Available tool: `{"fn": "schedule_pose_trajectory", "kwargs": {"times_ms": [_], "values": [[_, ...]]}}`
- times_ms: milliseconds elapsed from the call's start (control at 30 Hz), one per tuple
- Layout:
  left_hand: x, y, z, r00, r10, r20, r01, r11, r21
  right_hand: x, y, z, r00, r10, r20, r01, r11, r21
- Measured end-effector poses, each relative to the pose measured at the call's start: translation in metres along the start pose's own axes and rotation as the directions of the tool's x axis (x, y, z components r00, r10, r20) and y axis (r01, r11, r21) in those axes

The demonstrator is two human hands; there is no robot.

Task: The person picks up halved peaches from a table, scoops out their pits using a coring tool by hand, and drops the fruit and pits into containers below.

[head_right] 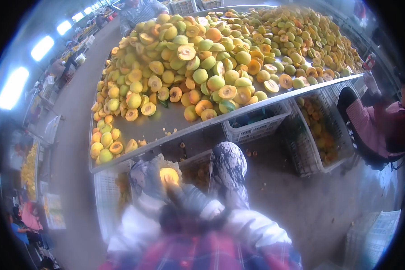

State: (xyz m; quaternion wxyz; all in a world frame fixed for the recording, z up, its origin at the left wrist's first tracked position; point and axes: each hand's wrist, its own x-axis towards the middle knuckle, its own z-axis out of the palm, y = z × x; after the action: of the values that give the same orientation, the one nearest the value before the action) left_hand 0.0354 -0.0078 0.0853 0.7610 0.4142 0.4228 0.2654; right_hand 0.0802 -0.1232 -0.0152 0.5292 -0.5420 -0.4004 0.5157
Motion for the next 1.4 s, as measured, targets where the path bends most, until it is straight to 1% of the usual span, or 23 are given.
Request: {"fn": "schedule_pose_trajectory", "kwargs": {"times_ms": [67,133,167,233,300,367,433,467,533,600,667,733,833,900,933,1033,1100,1133,1167,1200,1233,1333,1400], "values": [[0.007,0.008,-0.005,0.982,-0.159,0.099,0.155,0.987,0.047,0.007,0.003,0.000,0.993,-0.097,-0.065,0.109,0.966,0.234],[-0.001,0.021,-0.002,0.909,0.144,0.390,-0.315,0.852,0.419,-0.002,-0.007,-0.012,0.984,-0.179,-0.003,0.179,0.984,0.002],[-0.001,0.019,-0.007,0.911,0.145,0.387,-0.314,0.851,0.421,-0.006,-0.021,-0.015,0.965,-0.253,0.068,0.262,0.939,-0.223],[0.007,0.007,-0.017,0.843,0.384,0.376,-0.538,0.590,0.603,-0.009,-0.053,-0.017,0.983,-0.168,0.073,0.178,0.970,-0.166],[0.023,-0.012,-0.029,0.887,0.320,0.334,-0.452,0.750,0.483,0.001,-0.031,-0.008,0.993,-0.087,0.082,0.096,0.989,-0.116],[0.028,-0.013,-0.023,0.917,0.246,0.314,-0.350,0.874,0.339,0.024,0.021,0.012,0.761,-0.647,0.035,0.483,0.530,-0.697],[0.018,-0.014,-0.010,0.995,-0.008,-0.100,0.014,0.998,0.056,0.014,0.017,0.011,0.847,-0.530,-0.040,0.408,0.695,-0.592],[0.015,-0.015,-0.009,0.995,-0.010,-0.104,0.017,0.998,0.060,0.008,-0.004,0.012,0.916,-0.389,-0.097,0.306,0.835,-0.458],[0.012,-0.016,-0.005,0.973,0.159,-0.169,-0.115,0.964,0.241,0.008,-0.001,0.012,0.951,-0.290,-0.103,0.231,0.893,-0.387],[0.003,-0.025,0.013,0.926,0.278,-0.253,-0.230,0.952,0.204,0.013,0.020,0.010,0.827,-0.545,-0.139,0.382,0.725,-0.573],[-0.004,-0.023,0.029,0.856,0.381,-0.349,-0.339,0.924,0.178,0.010,0.016,0.010,0.858,-0.482,-0.175,0.342,0.792,-0.505],[-0.007,-0.016,0.041,0.700,0.550,-0.455,-0.330,0.814,0.477,0.008,0.017,0.014,0.892,-0.405,-0.202,0.292,0.857,-0.425],[-0.012,-0.018,0.038,0.736,0.546,-0.401,-0.282,0.785,0.551,0.016,0.032,0.018,0.846,-0.457,-0.274,0.310,0.840,-0.445],[0.000,-0.023,0.030,0.759,0.525,-0.384,-0.299,0.806,0.511,0.012,0.030,0.013,0.988,-0.155,-0.025,0.156,0.984,0.089],[0.005,-0.024,0.025,0.779,0.504,-0.374,-0.311,0.827,0.468,0.011,0.027,0.008,0.988,-0.155,-0.027,0.157,0.984,0.086],[-0.013,0.006,0.019,0.919,0.382,-0.094,-0.336,0.886,0.319,0.007,0.012,0.002,0.991,-0.132,0.022,0.134,0.969,-0.206],[-0.017,0.018,0.016,0.943,0.326,0.063,-0.331,0.912,0.244,0.007,0.018,0.004,0.876,-0.482,0.023,0.428,0.754,-0.498],[-0.017,0.021,0.015,0.970,0.238,0.053,-0.244,0.940,0.238,0.008,0.021,0.005,0.875,-0.484,0.023,0.430,0.754,-0.497],[-0.018,0.026,0.017,0.988,0.148,0.043,-0.154,0.961,0.232,0.007,0.006,0.007,0.948,-0.312,-0.064,0.306,0.948,-0.087],[-0.023,0.032,0.019,0.988,0.149,0.039,-0.154,0.961,0.232,0.007,-0.003,0.010,0.992,-0.108,-0.059,0.122,0.930,0.346],[-0.028,0.039,0.022,0.987,0.154,0.033,-0.157,0.947,0.281,0.012,0.002,0.011,0.997,-0.059,-0.041,0.070,0.921,0.384],[-0.029,0.043,0.020,0.991,0.121,0.063,-0.133,0.951,0.278,0.031,0.062,0.032,0.953,-0.243,-0.178,0.209,0.959,-0.194],[-0.025,0.043,0.018,0.993,0.075,0.095,-0.095,0.969,0.227,0.066,0.159,0.072,0.870,-0.425,-0.249,0.162,0.724,-0.671]]}}
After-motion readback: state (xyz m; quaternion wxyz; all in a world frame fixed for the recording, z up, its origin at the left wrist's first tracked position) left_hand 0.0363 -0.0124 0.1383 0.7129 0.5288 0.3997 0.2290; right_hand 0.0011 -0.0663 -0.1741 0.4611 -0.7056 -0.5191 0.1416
